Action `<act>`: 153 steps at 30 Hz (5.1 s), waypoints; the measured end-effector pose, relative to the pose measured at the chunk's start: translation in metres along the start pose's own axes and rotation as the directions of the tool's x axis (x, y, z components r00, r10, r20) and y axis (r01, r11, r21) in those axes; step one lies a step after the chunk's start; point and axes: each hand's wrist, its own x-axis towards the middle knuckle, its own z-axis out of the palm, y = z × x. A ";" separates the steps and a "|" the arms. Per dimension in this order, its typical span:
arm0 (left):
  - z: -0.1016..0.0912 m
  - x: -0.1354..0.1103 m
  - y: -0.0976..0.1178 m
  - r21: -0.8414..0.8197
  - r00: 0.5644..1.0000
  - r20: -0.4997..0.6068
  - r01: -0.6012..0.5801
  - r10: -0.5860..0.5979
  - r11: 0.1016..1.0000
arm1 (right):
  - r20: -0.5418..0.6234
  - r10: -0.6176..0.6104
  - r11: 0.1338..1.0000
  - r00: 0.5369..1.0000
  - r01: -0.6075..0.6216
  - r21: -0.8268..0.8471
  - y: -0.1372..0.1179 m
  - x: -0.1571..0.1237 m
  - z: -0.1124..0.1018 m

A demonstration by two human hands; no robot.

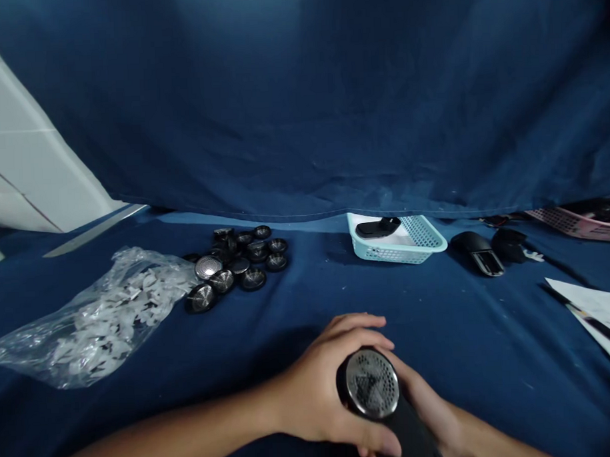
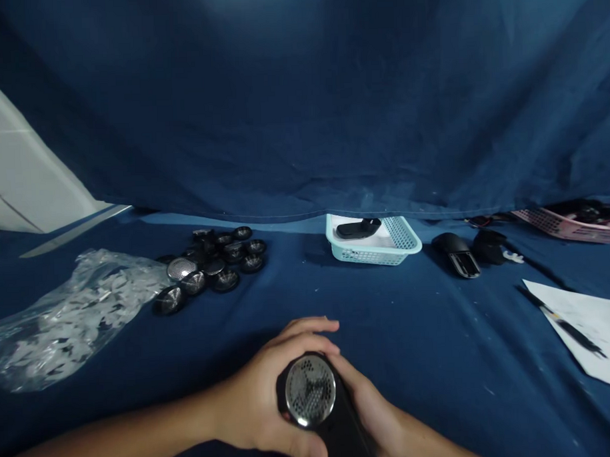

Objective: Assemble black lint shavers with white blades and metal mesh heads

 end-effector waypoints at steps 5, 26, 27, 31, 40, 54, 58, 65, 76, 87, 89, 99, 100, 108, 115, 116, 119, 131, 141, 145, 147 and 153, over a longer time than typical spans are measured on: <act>-0.009 0.001 -0.003 0.001 0.990 -0.138 0.031 -0.031 1.000 | 0.130 -0.023 0.997 0.991 0.014 0.073 -0.003 -0.002 0.001; -0.040 0.013 0.010 0.129 0.997 -0.012 0.082 -0.081 0.988 | 0.157 -0.224 0.970 0.962 0.205 0.129 -0.009 -0.004 -0.001; -0.045 0.015 0.012 0.143 0.996 0.026 0.076 -0.080 0.987 | 0.146 -0.249 0.965 0.958 0.231 0.127 -0.009 -0.005 0.000; -0.054 0.015 0.021 0.181 0.995 0.060 0.064 -0.076 0.981 | 0.086 -0.277 0.957 0.957 0.267 0.116 -0.009 -0.007 0.001; -0.033 0.003 0.039 0.248 0.999 0.028 -0.025 0.018 0.968 | 0.211 -0.213 0.966 0.954 0.174 0.189 -0.005 -0.008 0.007; -0.035 0.003 0.044 0.191 0.998 0.050 -0.058 0.049 0.980 | 0.203 -0.213 0.972 0.956 0.186 0.143 -0.003 -0.011 0.007; -0.036 0.003 0.041 0.195 0.999 0.043 -0.032 0.024 0.980 | 0.222 -0.211 0.974 0.952 0.186 0.130 -0.004 -0.011 0.007; -0.034 0.003 0.041 0.183 0.998 0.047 -0.051 0.043 0.982 | 0.255 -0.236 0.967 0.938 0.200 0.158 -0.003 -0.010 0.007; -0.034 0.004 0.043 0.161 0.998 0.034 -0.048 0.044 0.986 | 0.299 -0.245 0.965 0.923 0.200 0.172 -0.003 -0.008 0.005; -0.038 0.004 0.043 0.146 0.996 0.040 0.070 -0.076 0.987 | 0.333 -0.242 0.968 0.911 0.203 0.149 -0.007 -0.009 0.005; -0.043 0.007 0.038 0.098 0.987 0.041 0.149 -0.153 0.984 | 0.324 -0.250 0.966 0.913 0.210 0.153 -0.006 -0.008 0.003; -0.053 0.007 0.019 0.083 0.967 0.031 0.250 -0.254 0.965 | 0.125 -0.228 0.973 0.965 0.222 0.063 -0.004 -0.007 0.002; -0.053 0.006 0.022 0.188 0.979 0.023 0.194 -0.202 0.963 | 0.082 -0.228 0.973 0.970 0.224 0.056 -0.004 -0.007 0.002; -0.044 -0.001 0.000 0.818 0.966 0.202 -0.257 0.161 0.515 | -0.047 -0.132 0.991 0.990 0.130 -0.026 0.005 0.000 -0.009; -0.025 -0.009 -0.034 0.825 0.880 0.067 -0.314 0.470 0.469 | -0.015 -0.062 0.994 0.998 0.061 -0.096 0.008 -0.003 0.007; -0.024 -0.010 -0.033 0.820 0.877 0.043 -0.305 0.479 0.485 | -0.014 -0.065 0.992 0.998 0.063 -0.105 0.009 -0.003 0.007; -0.021 -0.011 -0.028 0.796 0.890 0.004 -0.280 0.457 0.537 | 0.008 -0.070 0.990 0.998 0.070 -0.121 0.010 -0.001 0.006; -0.020 -0.011 -0.006 0.772 0.998 0.031 -0.055 0.049 0.633 | -0.056 -0.140 0.977 0.989 0.129 -0.169 0.011 -0.004 0.016; -0.031 0.011 0.031 0.295 0.902 -0.313 0.391 -0.299 0.872 | 0.061 -0.836 0.297 0.545 0.543 -0.785 -0.013 -0.003 0.032; -0.036 0.013 0.029 -0.171 0.762 -0.194 0.594 -0.618 0.786 | 0.238 -0.873 -0.015 0.426 0.463 -0.886 -0.020 0.000 0.027; -0.041 0.011 0.029 -0.158 0.806 -0.166 0.548 -0.569 0.822 | 0.200 -0.863 0.046 0.463 0.467 -0.883 -0.022 -0.003 0.028; -0.054 0.007 0.038 -0.017 0.976 -0.083 0.202 -0.203 0.979 | 0.067 -0.878 0.209 0.475 0.506 -0.837 -0.021 -0.012 0.031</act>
